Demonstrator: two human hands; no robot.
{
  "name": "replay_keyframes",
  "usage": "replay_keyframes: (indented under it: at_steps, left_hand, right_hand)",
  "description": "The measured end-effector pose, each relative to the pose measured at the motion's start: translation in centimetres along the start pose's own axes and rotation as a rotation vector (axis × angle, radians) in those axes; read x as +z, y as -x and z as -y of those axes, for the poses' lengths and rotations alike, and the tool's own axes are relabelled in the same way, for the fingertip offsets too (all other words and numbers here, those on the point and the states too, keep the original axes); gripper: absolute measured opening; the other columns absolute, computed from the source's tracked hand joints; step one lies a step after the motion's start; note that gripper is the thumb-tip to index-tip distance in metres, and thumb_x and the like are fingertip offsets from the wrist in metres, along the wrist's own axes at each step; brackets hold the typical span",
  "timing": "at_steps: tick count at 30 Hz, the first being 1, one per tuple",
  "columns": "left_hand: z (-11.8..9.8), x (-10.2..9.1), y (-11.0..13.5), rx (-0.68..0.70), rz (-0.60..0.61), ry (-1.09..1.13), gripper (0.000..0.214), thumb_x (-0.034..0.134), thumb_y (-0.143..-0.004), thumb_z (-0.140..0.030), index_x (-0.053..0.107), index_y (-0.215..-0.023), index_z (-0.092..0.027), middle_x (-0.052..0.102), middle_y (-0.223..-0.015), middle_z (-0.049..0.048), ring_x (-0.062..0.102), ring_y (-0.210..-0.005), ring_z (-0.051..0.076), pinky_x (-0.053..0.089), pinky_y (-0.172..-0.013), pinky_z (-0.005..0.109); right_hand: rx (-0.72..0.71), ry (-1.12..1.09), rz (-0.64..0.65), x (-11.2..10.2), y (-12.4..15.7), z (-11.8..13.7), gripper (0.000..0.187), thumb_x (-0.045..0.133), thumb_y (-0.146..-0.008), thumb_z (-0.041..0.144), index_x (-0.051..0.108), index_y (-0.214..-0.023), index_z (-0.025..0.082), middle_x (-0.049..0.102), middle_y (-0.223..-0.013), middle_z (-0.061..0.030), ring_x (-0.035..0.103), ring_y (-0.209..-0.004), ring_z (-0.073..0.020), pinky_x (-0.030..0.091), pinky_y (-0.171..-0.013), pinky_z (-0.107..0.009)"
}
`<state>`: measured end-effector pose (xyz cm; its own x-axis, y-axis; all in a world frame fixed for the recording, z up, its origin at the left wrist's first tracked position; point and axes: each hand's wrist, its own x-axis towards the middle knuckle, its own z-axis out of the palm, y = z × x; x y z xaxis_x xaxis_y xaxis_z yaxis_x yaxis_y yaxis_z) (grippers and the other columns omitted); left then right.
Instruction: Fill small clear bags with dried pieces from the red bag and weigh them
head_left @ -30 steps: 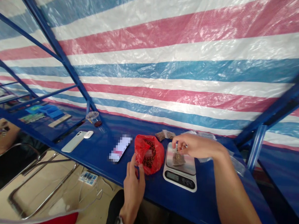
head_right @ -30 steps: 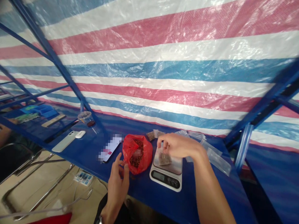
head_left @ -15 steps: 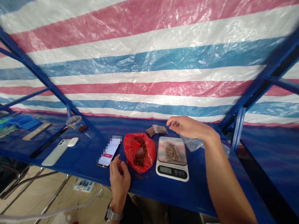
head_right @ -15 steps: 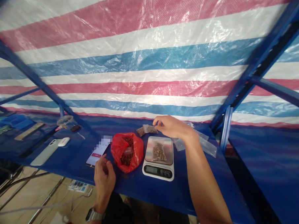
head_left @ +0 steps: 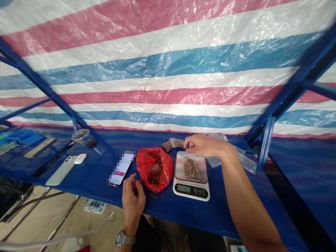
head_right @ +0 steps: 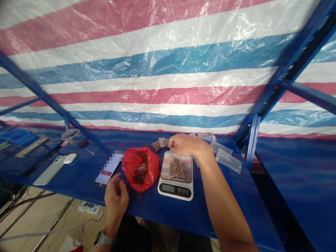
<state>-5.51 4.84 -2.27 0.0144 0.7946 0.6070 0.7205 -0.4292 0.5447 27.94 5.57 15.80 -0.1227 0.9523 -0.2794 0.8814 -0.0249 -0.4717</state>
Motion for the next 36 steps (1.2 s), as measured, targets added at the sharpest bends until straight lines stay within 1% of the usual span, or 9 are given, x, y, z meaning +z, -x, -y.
replay_keyframes:
  at_steps: [9,16,19,22,24,27,29,32,36]
  left_hand:
    - [0.0,-0.1,-0.2,0.005,0.03,-0.013,0.028,0.05,-0.1,-0.026,0.061,-0.123,-0.015,0.065,-0.1,0.0094,0.066,-0.087,0.022,0.055,-0.078,0.035]
    - [0.2,0.1,-0.2,-0.023,0.018,0.004,0.027,0.051,-0.098,-0.024,0.062,-0.122,-0.017,0.064,-0.098,0.008,0.066,-0.087,0.022,0.055,-0.078,0.035]
    - [-0.5,-0.4,-0.5,0.019,-0.053,0.019,0.022,0.051,-0.098,-0.021,0.064,-0.115,-0.017,0.065,-0.096,0.0078,0.065,-0.083,0.02,0.054,-0.075,0.034]
    - [-3.2,-1.5,0.2,0.038,-0.206,0.073,0.016,0.051,-0.099,-0.02,0.066,-0.105,-0.017,0.064,-0.092,0.0072,0.062,-0.079,0.019,0.053,-0.073,0.032]
    - [-6.2,-2.0,1.5,-0.042,-0.204,0.153,0.014,0.054,-0.099,-0.025,0.066,-0.105,-0.018,0.065,-0.096,0.0082,0.064,-0.083,0.019,0.053,-0.074,0.032]
    - [-10.8,-1.8,3.7,-0.352,0.1,0.394,0.031,0.052,-0.103,-0.041,0.063,-0.122,-0.02,0.069,-0.114,0.0121,0.068,-0.096,0.021,0.055,-0.078,0.032]
    - [-12.9,-1.1,4.5,-0.609,0.285,0.594,0.049,0.05,-0.101,-0.057,0.056,-0.134,-0.022,0.071,-0.109,0.0108,0.067,-0.076,0.017,0.053,-0.063,0.028]
    - [-13.8,0.1,4.3,-0.887,0.348,0.829,0.075,0.064,-0.082,-0.077,0.055,-0.129,-0.019,0.07,-0.085,0.0041,0.052,-0.049,0.011,0.039,-0.044,0.024]
    - [-12.8,0.6,3.2,-1.045,0.254,1.028,0.081,0.075,-0.07,-0.078,0.058,-0.121,-0.017,0.065,-0.074,-0.001,0.046,-0.045,0.006,0.033,-0.043,0.02]
  right_hand:
    - [0.037,0.097,0.049,1.5,-2.2,-0.7,0.042,0.068,-0.078,0.011,0.075,-0.118,0.018,0.079,-0.113,-0.0098,0.074,-0.092,-0.0214,0.05,-0.069,-0.024]
    - [0.013,0.117,0.128,2.7,-4.2,-2.3,0.032,0.073,-0.066,0.009,0.084,-0.093,0.021,0.082,-0.088,-0.0055,0.076,-0.081,-0.025,0.052,-0.065,-0.027]
    - [-0.046,0.101,0.13,2.3,-3.7,-2.0,0.031,0.07,-0.069,0.006,0.085,-0.093,0.018,0.082,-0.09,-0.0067,0.075,-0.082,-0.0248,0.05,-0.065,-0.026]
    - [-0.179,0.011,0.14,1.7,-2.5,-0.8,0.033,0.067,-0.076,0.01,0.084,-0.102,0.02,0.083,-0.099,-0.006,0.075,-0.086,-0.0231,0.049,-0.068,-0.025]
    - [-0.331,-0.071,0.157,1.7,-1.9,0.5,0.031,0.063,-0.082,0.012,0.083,-0.105,0.02,0.082,-0.102,-0.0056,0.074,-0.09,-0.0223,0.05,-0.073,-0.025]
    - [-0.55,-0.135,0.2,2.7,-1.9,3.0,0.03,0.06,-0.087,0.014,0.083,-0.107,0.019,0.082,-0.107,-0.0064,0.074,-0.096,-0.0213,0.049,-0.082,-0.025]
    - [-0.63,-0.13,0.244,4.0,-2.5,4.7,0.03,0.059,-0.09,0.014,0.082,-0.108,0.018,0.082,-0.108,-0.0075,0.074,-0.097,-0.0206,0.049,-0.083,-0.025]
    - [-0.617,-0.024,0.184,6.2,-3.7,6.6,0.027,0.06,-0.09,0.014,0.081,-0.107,0.016,0.081,-0.107,-0.0107,0.074,-0.095,-0.0224,0.048,-0.082,-0.026]
    - [-0.544,0.133,0.073,8.5,-5.0,7.7,0.024,0.066,-0.088,0.015,0.079,-0.107,0.017,0.082,-0.102,-0.0114,0.074,-0.096,-0.0252,0.046,-0.081,-0.028]
